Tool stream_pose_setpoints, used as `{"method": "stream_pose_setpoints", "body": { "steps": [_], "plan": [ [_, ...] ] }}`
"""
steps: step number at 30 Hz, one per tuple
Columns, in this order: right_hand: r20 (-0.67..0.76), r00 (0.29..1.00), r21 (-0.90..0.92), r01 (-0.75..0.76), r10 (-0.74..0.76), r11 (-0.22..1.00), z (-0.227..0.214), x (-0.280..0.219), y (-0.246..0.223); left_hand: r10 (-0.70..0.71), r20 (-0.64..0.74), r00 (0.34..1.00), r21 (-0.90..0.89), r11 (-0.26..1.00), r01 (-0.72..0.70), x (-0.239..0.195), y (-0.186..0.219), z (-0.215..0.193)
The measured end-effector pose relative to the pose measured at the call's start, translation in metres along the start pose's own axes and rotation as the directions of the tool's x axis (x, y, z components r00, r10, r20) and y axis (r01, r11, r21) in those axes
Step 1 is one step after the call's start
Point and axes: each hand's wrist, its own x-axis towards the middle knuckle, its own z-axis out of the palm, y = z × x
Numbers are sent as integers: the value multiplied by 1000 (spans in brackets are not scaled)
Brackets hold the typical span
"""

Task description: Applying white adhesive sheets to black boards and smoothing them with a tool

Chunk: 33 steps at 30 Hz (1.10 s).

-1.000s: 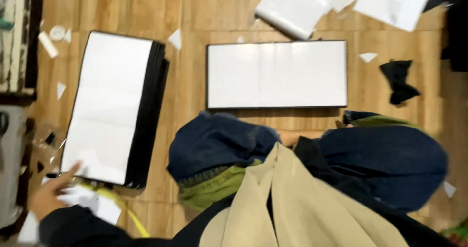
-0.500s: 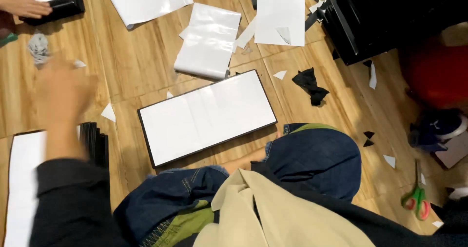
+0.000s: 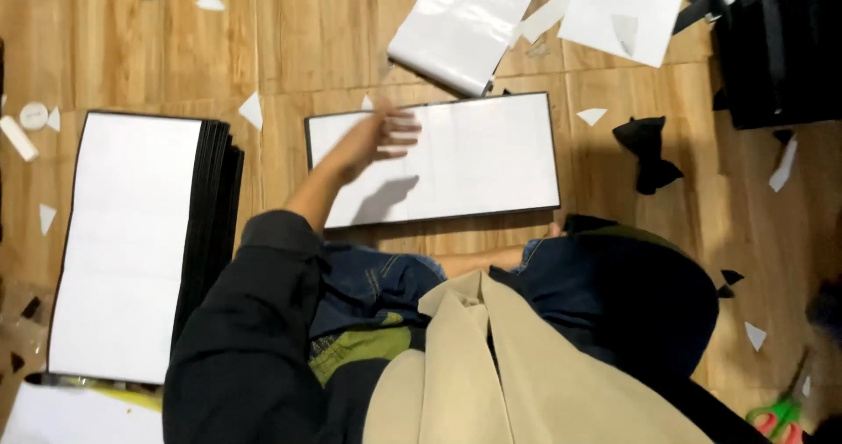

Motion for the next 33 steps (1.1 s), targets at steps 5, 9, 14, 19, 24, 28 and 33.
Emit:
{"method": "stream_pose_setpoints", "body": {
  "steps": [5,9,14,19,24,28,33],
  "plan": [
    [41,992,74,-121,118,990,58,33,63,150,-47,987,-584,798,-150,-61,52,-40],
    [848,369,-466,861,-381,-204,60,99,155,-102,-235,967,-522,852,-37,-66,-10,-105],
    [972,186,-232,868,-146,-439,40,137,199,-307,-391,868,-162,951,264,-42,-86,-105],
    [770,636,-571,660,-41,-489,38,156,204,-142,-622,770,589,563,580,-26,-109,-134],
    [525,801,-850,513,-288,-122,23,202,206,90,-602,793,732,459,503,-14,-38,-97],
    [412,793,-893,449,-448,-26,60,233,168,283,-344,895,876,441,197,71,-21,-85],
    [262,894,-917,348,-365,196,121,300,161,266,-423,866,772,606,190,198,-63,-97]
  ]
}}
